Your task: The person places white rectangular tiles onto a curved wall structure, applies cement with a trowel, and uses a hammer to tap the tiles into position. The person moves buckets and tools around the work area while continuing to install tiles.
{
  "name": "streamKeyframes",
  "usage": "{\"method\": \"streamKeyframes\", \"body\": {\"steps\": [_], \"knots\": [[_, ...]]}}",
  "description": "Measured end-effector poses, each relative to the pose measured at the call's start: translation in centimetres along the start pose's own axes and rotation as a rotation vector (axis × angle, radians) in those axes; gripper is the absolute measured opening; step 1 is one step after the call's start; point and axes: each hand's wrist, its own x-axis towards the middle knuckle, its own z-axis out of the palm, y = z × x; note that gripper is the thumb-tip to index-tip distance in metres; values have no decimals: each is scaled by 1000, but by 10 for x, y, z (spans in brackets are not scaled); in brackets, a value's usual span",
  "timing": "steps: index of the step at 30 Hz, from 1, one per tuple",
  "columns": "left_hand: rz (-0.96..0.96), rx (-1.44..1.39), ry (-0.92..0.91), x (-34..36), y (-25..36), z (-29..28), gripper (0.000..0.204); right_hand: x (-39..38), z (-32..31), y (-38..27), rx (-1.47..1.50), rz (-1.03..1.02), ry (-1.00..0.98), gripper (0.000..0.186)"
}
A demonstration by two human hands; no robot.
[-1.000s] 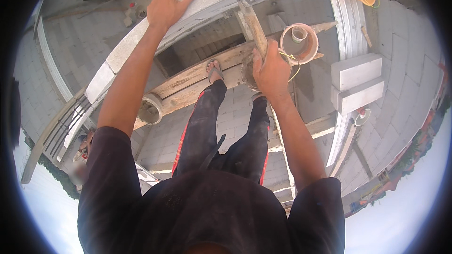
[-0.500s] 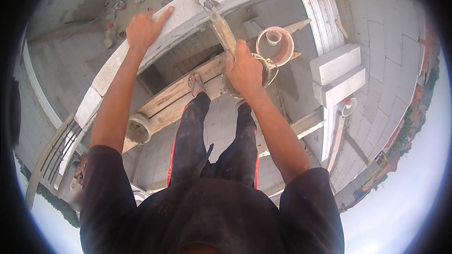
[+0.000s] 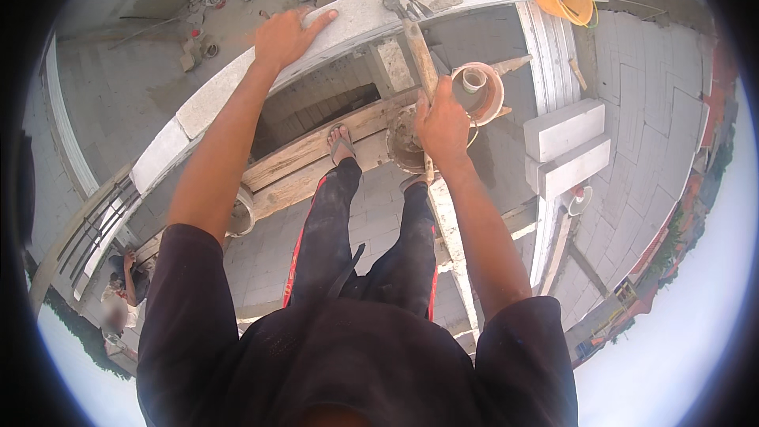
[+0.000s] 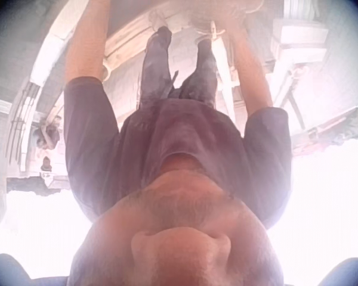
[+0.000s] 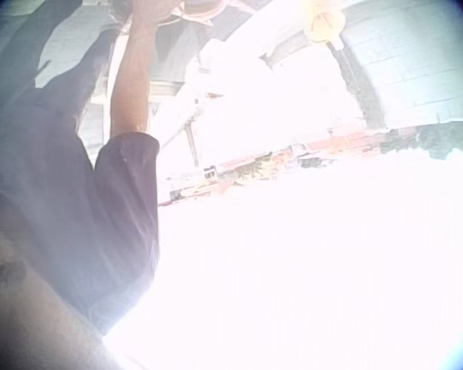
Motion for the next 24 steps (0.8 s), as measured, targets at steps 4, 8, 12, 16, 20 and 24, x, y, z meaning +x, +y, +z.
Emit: {"method": "streamKeyframes", "body": {"steps": [4,8,12,16,20,24], "knots": [[71,-234,-98,-28,-76,-40,69,-9,-17,-3,93,-26,64,46],[-9,-127,-85,-109,-227,-74,66,-37,4,-47,171,-105,16,47],[-209,-180,-50,-156,-271,-71,72,-60,51,-108,192,-278,-83,33],[-230,-152,-69,-152,-254,-74,63,-68,75,-157,229,-400,-205,34],[-130,-119,5,-157,-267,-69,59,-59,92,-169,90,-482,-284,38],[-160,-149,-20,-155,-262,-70,57,-52,95,-170,84,-551,-282,40]]}}
